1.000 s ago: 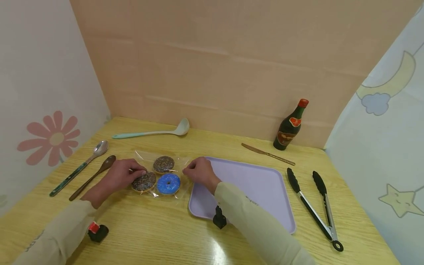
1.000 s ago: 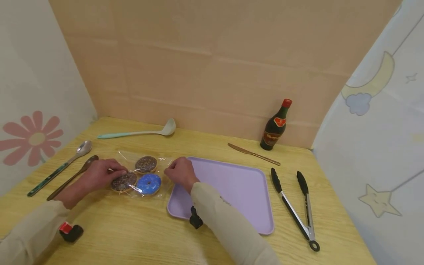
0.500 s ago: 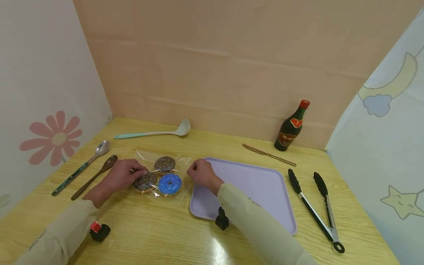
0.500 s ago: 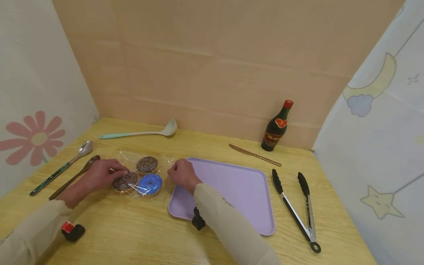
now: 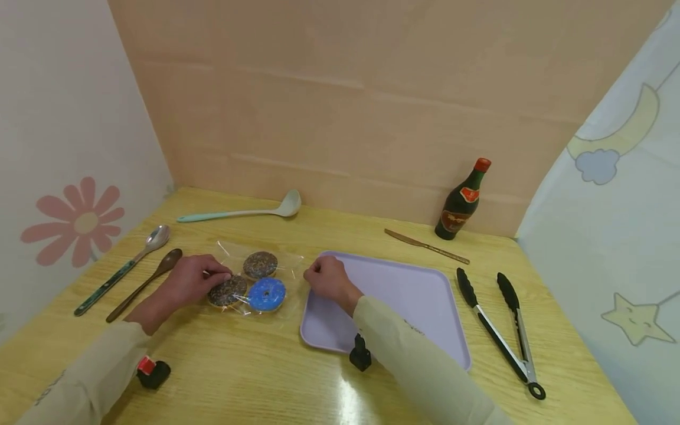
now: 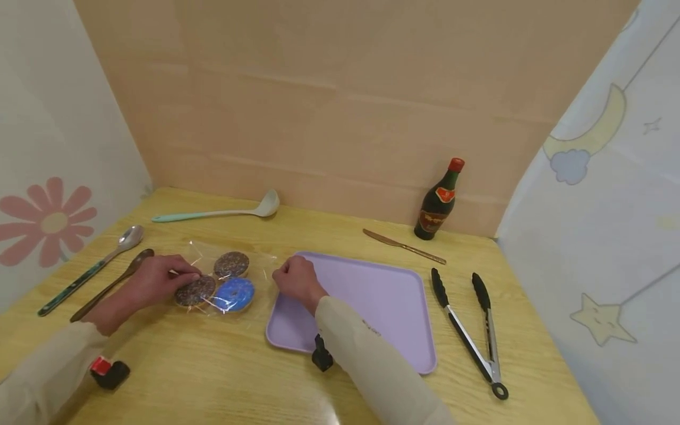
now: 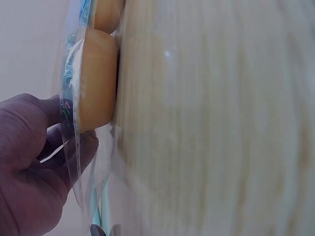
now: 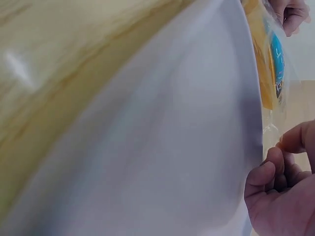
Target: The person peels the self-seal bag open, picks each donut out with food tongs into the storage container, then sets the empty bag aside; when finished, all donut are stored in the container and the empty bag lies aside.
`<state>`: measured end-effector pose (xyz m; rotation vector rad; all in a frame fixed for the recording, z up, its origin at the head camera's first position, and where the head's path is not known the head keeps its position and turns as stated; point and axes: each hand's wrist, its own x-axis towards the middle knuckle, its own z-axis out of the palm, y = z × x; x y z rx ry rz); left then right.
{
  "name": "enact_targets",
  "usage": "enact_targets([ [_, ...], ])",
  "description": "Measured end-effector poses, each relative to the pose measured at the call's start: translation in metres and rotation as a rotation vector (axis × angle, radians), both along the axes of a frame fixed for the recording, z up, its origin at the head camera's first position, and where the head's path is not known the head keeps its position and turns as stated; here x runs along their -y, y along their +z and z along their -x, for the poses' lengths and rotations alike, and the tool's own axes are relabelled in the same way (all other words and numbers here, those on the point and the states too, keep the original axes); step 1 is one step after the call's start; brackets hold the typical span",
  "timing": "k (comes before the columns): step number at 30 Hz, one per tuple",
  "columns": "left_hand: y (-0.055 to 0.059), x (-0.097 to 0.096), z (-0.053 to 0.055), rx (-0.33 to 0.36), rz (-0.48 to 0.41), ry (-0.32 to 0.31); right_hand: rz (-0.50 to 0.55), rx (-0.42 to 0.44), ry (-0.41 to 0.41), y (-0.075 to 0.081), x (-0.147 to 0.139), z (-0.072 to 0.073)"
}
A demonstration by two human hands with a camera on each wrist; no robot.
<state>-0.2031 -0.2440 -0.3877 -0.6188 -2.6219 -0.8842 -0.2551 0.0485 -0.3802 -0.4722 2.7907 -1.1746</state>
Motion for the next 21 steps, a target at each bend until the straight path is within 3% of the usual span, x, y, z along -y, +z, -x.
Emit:
enact_targets([
  [7, -0.001, 0.001, 0.003, -0.016, 0.011, -0.009, 0.077, 0.012, -0.050, 0.008, 0.008, 0.006],
  [12, 0.000, 0.000, 0.005, -0.019, 0.023, -0.010, 0.021, 0.030, -0.015, 0.013, 0.015, 0.007],
  [17, 0.002, 0.001, 0.002, 0.007, 0.033, -0.008, -0.019, -0.003, 0.042, 0.010, 0.021, 0.006],
  [21, 0.001, 0.002, 0.001, 0.011, 0.040, -0.008, 0.010, 0.026, 0.006, 0.009, 0.019, 0.006],
])
